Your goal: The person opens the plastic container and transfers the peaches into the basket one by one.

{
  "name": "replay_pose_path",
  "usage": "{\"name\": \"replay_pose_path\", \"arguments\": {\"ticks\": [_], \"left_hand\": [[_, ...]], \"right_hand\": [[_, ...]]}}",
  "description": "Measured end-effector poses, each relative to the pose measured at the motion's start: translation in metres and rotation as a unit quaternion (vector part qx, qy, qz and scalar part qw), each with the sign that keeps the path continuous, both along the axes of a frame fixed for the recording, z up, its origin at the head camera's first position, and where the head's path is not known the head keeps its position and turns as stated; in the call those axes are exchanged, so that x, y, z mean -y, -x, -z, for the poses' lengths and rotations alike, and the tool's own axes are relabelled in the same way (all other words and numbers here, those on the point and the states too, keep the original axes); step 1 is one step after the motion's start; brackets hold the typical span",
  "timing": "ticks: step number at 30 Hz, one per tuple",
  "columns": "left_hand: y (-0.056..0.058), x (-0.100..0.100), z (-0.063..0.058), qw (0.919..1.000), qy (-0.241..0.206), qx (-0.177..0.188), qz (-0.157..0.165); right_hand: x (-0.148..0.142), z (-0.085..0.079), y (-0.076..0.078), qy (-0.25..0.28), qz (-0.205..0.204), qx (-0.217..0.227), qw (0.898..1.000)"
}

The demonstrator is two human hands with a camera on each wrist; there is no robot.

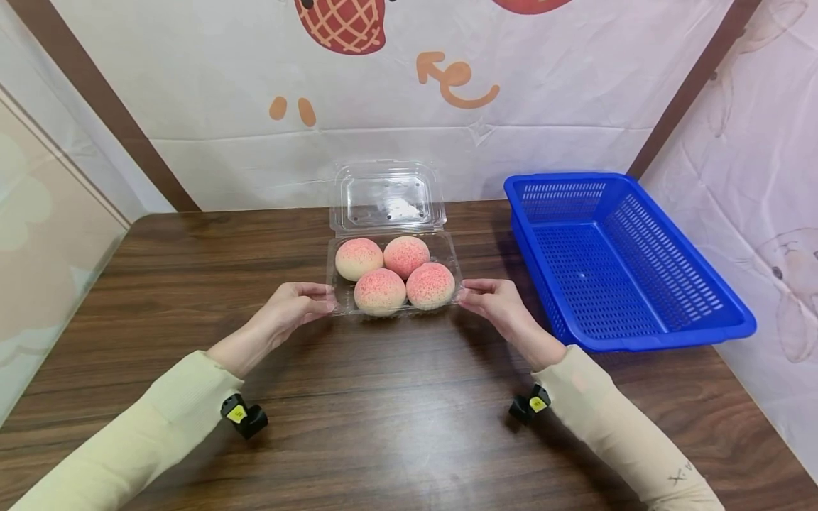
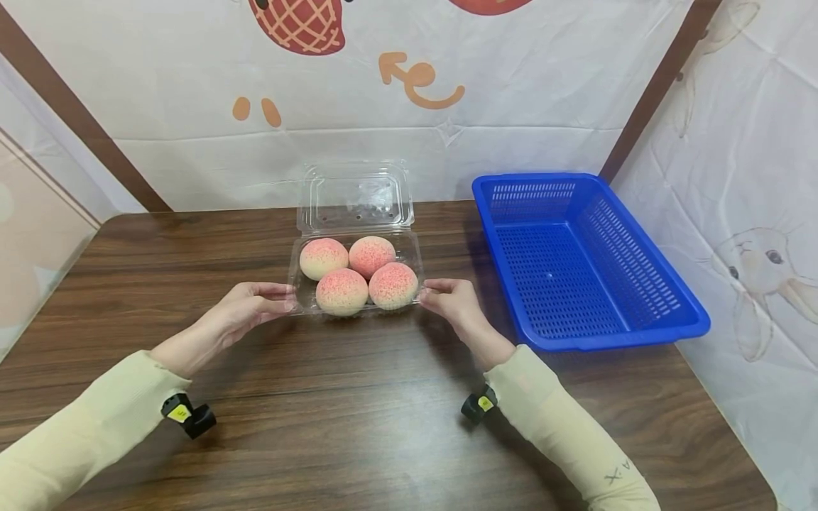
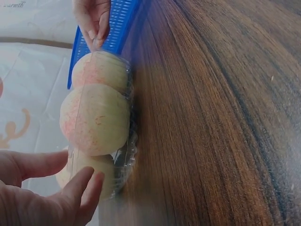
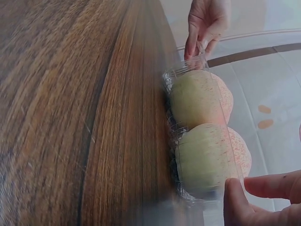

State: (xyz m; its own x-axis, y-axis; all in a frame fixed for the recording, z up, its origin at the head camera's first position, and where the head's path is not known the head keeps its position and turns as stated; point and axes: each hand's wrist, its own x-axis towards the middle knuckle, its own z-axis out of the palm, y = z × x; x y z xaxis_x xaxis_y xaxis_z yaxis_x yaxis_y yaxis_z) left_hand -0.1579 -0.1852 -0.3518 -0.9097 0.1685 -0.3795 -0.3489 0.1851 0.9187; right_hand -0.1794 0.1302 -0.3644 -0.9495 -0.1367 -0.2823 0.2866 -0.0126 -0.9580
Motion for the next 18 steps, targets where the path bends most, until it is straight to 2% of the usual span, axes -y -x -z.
{"name": "replay_pose_path", "arguments": {"ticks": [5, 8, 10, 13, 18], "left_hand": [[0.0017, -0.0016, 0.0, 0.9998, 0.013, -0.006, 0.012], [0.002, -0.0031, -0.0005, 0.9998, 0.008, -0.011, 0.014], [0.002, -0.004, -0.0007, 0.9999, 0.005, -0.011, 0.011], [0.0017, -0.0052, -0.0018, 0.9999, 0.004, -0.009, 0.009], [0.0012, -0.0071, -0.0035, 1.0, -0.002, -0.004, 0.008]], "right_hand": [[0.0017, -0.0018, -0.0011, -0.051, -0.003, -0.019, 0.999], [0.0013, -0.0022, -0.0011, -0.112, -0.014, -0.048, 0.992], [0.0006, -0.0027, -0.0008, -0.165, -0.021, -0.071, 0.983], [-0.0008, -0.0039, -0.0003, -0.238, -0.031, -0.109, 0.965], [-0.0015, -0.0069, -0.0008, -0.307, -0.042, -0.142, 0.94]]}}
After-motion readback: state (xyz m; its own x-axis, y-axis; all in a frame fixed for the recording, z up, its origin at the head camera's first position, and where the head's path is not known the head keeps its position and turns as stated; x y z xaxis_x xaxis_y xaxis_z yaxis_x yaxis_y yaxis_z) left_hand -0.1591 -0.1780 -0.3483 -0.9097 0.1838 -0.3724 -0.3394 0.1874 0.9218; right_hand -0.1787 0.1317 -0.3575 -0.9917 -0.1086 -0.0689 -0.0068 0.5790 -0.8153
